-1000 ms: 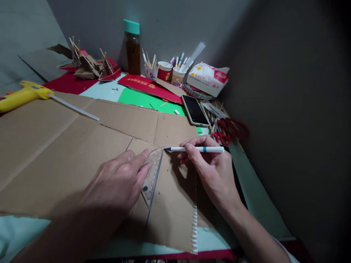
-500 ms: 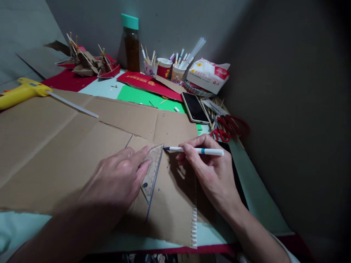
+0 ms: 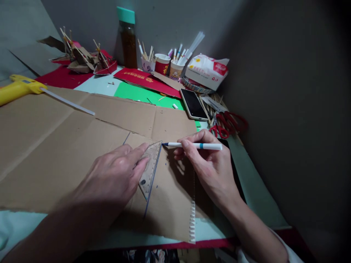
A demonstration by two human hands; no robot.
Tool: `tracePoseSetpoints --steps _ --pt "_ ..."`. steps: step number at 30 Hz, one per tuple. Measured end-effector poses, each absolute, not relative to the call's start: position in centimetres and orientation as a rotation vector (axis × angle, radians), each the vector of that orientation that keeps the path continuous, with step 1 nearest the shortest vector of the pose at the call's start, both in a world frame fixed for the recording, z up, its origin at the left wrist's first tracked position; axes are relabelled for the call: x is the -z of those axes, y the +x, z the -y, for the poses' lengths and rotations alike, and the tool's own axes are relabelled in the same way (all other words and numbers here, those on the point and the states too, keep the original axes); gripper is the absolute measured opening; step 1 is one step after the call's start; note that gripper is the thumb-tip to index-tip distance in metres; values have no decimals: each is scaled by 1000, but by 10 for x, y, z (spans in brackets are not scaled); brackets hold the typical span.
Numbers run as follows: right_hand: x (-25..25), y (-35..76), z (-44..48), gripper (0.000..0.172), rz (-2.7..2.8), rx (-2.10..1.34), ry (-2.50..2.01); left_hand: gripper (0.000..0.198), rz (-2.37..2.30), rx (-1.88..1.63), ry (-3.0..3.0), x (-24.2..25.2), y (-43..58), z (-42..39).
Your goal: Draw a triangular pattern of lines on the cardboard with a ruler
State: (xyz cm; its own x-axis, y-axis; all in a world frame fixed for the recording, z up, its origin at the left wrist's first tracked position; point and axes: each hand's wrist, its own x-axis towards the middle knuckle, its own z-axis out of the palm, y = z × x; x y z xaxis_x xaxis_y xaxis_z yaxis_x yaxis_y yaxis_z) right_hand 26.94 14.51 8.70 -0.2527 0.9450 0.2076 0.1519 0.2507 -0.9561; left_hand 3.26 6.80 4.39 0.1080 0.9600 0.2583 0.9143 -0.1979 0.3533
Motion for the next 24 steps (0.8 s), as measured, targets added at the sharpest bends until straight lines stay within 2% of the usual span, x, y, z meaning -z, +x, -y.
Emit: tracePoseSetpoints --steps 12,16,19,24 --pt "-99 278 -135 31 1665 -1203 -995 49 -1947 -650 2209 -48 37 -70" --pt "-99 292 -110 13 1740 -868 -959 54 -2006 -637 2122 -58 47 -75" --pt "-90 305 -79 21 2049 -624 -783 61 -2016 -641 2063 -63 52 -77" --pt "-67 318 -42 22 2460 -366 -727 65 -2021 -665 2026 -70 57 -78"
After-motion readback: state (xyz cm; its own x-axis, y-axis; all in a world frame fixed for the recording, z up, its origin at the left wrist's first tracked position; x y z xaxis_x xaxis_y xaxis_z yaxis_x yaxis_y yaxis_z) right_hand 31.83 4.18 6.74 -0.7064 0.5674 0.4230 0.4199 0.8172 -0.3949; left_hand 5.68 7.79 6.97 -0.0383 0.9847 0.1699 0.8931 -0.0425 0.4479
